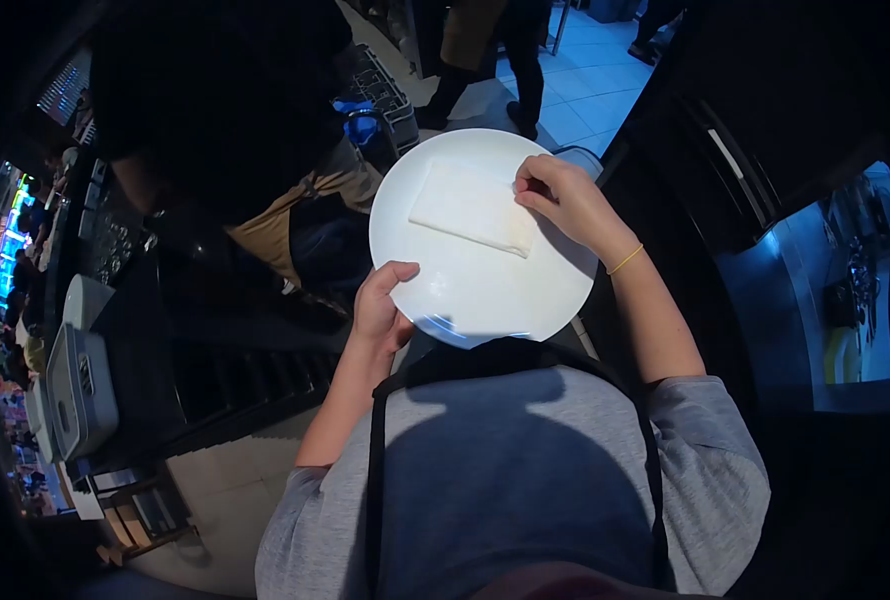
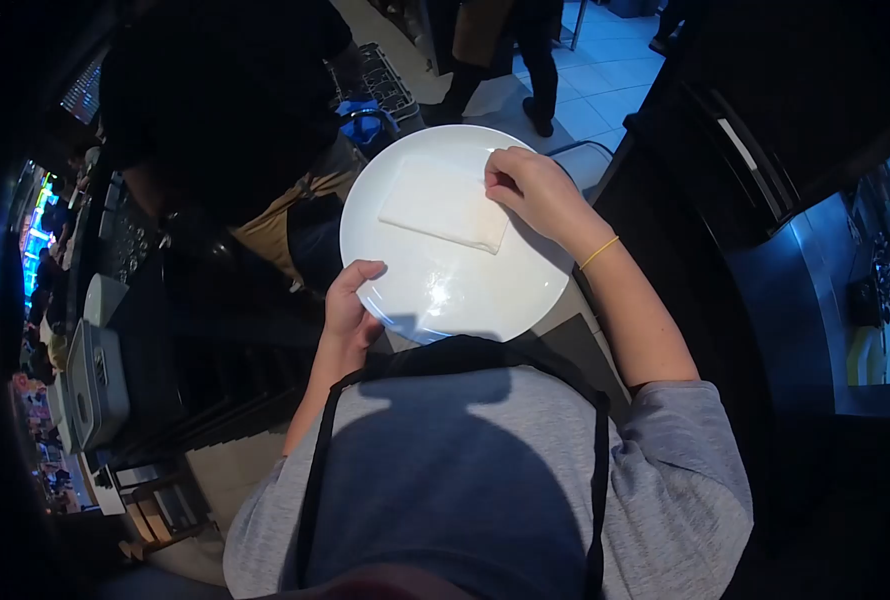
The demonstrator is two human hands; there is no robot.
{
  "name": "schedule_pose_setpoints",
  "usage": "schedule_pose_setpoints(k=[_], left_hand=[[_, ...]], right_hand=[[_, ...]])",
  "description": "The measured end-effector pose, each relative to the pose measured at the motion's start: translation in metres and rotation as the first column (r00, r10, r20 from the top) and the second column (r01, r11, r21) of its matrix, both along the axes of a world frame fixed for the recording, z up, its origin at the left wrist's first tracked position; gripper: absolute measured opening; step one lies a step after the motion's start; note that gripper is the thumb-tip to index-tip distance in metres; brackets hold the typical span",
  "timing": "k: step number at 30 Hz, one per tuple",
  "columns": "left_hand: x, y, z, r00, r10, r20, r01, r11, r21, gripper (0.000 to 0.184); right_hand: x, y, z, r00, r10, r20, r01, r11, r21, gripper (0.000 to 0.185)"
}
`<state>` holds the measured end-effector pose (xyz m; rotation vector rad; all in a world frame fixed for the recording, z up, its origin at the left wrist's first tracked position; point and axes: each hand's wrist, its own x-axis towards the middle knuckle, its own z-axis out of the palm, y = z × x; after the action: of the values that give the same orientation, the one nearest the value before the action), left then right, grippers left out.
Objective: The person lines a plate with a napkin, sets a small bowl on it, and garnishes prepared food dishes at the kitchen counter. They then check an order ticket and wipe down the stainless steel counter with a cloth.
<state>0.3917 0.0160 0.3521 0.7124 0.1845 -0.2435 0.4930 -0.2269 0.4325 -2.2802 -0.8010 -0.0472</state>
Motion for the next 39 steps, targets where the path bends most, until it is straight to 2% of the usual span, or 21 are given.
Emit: schedule_pose_setpoints(k=[1,3,6,7,9,11,13,15,18,19,21,22,25,27,30,33,39], left_hand=[[0.018,0.004,-0.003,1.0,-0.02,-0.015,0.02,0.999,0.042,0.047],[0.047,0.005,0.004,1.0,-0.014,-0.011,0.014,1.0,-0.003,0.047],[0.093,0.012,0.007,1.0,-0.015,-0.009,0.014,0.997,-0.071,0.047],[0.108,0.014,0.008,0.999,-0.029,-0.02,0.027,0.994,-0.101,0.047],[0.14,0.015,0.011,0.999,-0.054,-0.004,0.053,0.994,-0.099,0.045],[0.176,0.012,0.011,0.996,-0.089,0.007,0.089,0.991,-0.1,0.044],[0.205,0.007,0.007,0.994,-0.107,-0.035,0.103,0.989,-0.102,0.041],[0.231,0.001,0.007,0.993,-0.099,-0.062,0.095,0.994,-0.053,0.035],[0.271,-0.012,0.009,0.998,-0.055,-0.028,0.059,0.98,0.191,0.027],[0.287,-0.016,0.006,0.997,-0.066,-0.03,0.07,0.979,0.193,0.027],[0.319,-0.025,-0.005,0.993,-0.114,0.044,0.111,0.992,0.062,0.029],[0.335,-0.033,-0.008,0.988,-0.128,0.083,0.128,0.992,-0.004,0.03],[0.388,-0.059,-0.004,0.985,-0.173,-0.014,0.172,0.984,-0.039,0.033],[0.421,-0.078,-0.004,0.983,-0.183,-0.026,0.181,0.982,-0.05,0.037],[0.464,-0.102,0.002,0.984,-0.179,0.004,0.179,0.977,-0.119,0.045],[0.503,-0.12,0.006,0.992,-0.122,-0.02,0.12,0.988,-0.1,0.043],[0.592,-0.136,0.01,0.986,-0.153,0.071,0.158,0.984,-0.078,0.047]], right_hand=[[0.012,0.002,0.003,0.999,-0.038,-0.002,0.038,0.999,0.02,0.013],[0.033,0.008,0.012,0.996,-0.081,0.046,0.081,0.997,0.018,0.014],[0.065,0.016,0.022,0.941,-0.163,0.298,0.167,0.986,0.011,0.014],[0.072,0.02,0.026,0.938,-0.168,0.302,0.171,0.985,0.014,0.014],[0.081,0.022,0.035,0.895,-0.112,0.433,0.113,0.993,0.023,0.013],[0.087,0.025,0.036,0.887,-0.051,0.458,0.076,0.996,-0.036,0.012],[0.098,0.024,0.024,0.891,0.032,0.453,0.008,0.996,-0.087,0.01],[0.11,0.022,0.015,0.935,0.035,0.352,-0.001,0.995,-0.098,0.009],[0.143,0.013,-0.001,0.954,-0.014,0.298,0.028,0.999,-0.045,0.01],[0.158,0.007,-0.003,0.955,-0.025,0.297,0.039,0.998,-0.043,0.01],[0.189,-0.009,-0.009,0.982,0.009,0.187,0.003,0.998,-0.06,0.012],[0.207,-0.018,-0.011,0.982,0.008,0.186,0.003,0.998,-0.058,0.012],[0.262,-0.043,-0.013,0.978,0.03,0.207,-0.015,0.997,-0.075,0.014],[0.297,-0.062,-0.011,0.998,0.01,0.065,-0.007,0.999,-0.037,0.022],[0.351,-0.08,-0.009,0.988,0.018,0.154,-0.007,0.997,-0.071,0.031],[0.402,-0.092,-0.008,0.975,0.034,0.218,-0.022,0.998,-0.056,0.035],[0.489,-0.099,-0.019,0.983,-0.09,0.16,0.11,0.987,-0.116,0.025]])
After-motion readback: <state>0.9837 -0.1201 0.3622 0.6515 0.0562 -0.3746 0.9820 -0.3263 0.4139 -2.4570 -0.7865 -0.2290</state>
